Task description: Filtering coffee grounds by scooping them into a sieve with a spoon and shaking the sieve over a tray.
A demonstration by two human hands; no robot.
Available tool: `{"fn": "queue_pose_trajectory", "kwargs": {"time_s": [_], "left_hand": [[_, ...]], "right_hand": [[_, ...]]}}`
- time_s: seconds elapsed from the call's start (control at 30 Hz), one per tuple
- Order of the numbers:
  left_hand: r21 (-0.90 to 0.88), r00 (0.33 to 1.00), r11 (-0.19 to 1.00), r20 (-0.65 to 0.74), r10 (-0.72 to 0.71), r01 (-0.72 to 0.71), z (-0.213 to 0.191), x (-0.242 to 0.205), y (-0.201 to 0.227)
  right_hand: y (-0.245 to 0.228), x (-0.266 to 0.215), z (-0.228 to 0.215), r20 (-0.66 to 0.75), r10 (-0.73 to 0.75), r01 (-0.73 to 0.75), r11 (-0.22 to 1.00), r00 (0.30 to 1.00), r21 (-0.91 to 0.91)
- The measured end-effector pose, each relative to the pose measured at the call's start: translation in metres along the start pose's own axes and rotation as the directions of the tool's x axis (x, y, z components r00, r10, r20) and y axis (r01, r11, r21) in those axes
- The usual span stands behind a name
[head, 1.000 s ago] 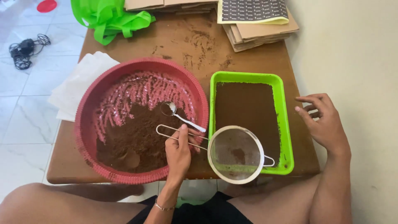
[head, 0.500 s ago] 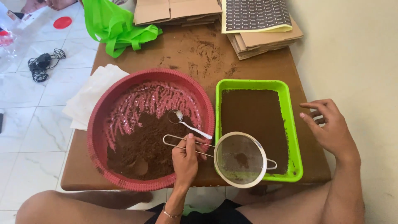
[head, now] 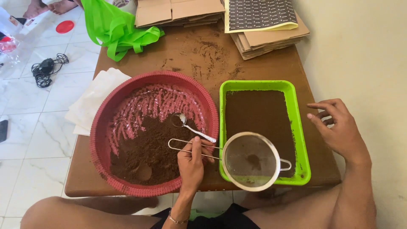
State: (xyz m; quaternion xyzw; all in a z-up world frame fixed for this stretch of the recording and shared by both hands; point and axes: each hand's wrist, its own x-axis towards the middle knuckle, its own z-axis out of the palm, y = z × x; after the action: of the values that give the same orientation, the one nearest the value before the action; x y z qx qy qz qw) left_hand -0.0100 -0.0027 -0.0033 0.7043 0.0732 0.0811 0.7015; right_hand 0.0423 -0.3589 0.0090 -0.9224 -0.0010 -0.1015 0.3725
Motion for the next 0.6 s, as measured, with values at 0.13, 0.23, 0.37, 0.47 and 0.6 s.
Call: {"fn": "queue_pose_trajectory", "kwargs": {"time_s": [0.13, 0.23, 0.37, 0.47, 0.6], "left_hand": [[-0.037, 0.998, 0.998, -0.029, -0.051, 0.049, -0.001, -0.004, -0.004], [-0.097, 0.995, 0.994, -0.082, -0.061, 0.053, -0.001, -0.002, -0.005], [-0.225, 0.996, 0.973, -0.055, -0.065, 0.051, -0.001, -0.004, -0.009], [-0.241, 0.996, 0.969, -0.048, -0.072, 0.058, -0.002, -0.003, -0.016], [-0.22, 0.991, 0.973, -0.089, -0.097, 0.076, -0.004, -0.004, -0.015]], "right_hand": [[0.014, 0.002, 0.005, -0.011, -0.039, 0.039, 0.999, 0.999, 0.016], [0.01, 0.005, 0.004, -0.005, 0.004, -0.004, 1.0, 1.0, 0.028], [0.016, 0.003, 0.006, -0.011, -0.004, 0.004, 1.0, 1.0, 0.01], [0.013, 0.002, 0.007, -0.025, -0.023, 0.022, 0.999, 0.999, -0.028], [0.028, 0.004, 0.012, -0.023, -0.047, 0.048, 0.998, 0.999, 0.048]]}}
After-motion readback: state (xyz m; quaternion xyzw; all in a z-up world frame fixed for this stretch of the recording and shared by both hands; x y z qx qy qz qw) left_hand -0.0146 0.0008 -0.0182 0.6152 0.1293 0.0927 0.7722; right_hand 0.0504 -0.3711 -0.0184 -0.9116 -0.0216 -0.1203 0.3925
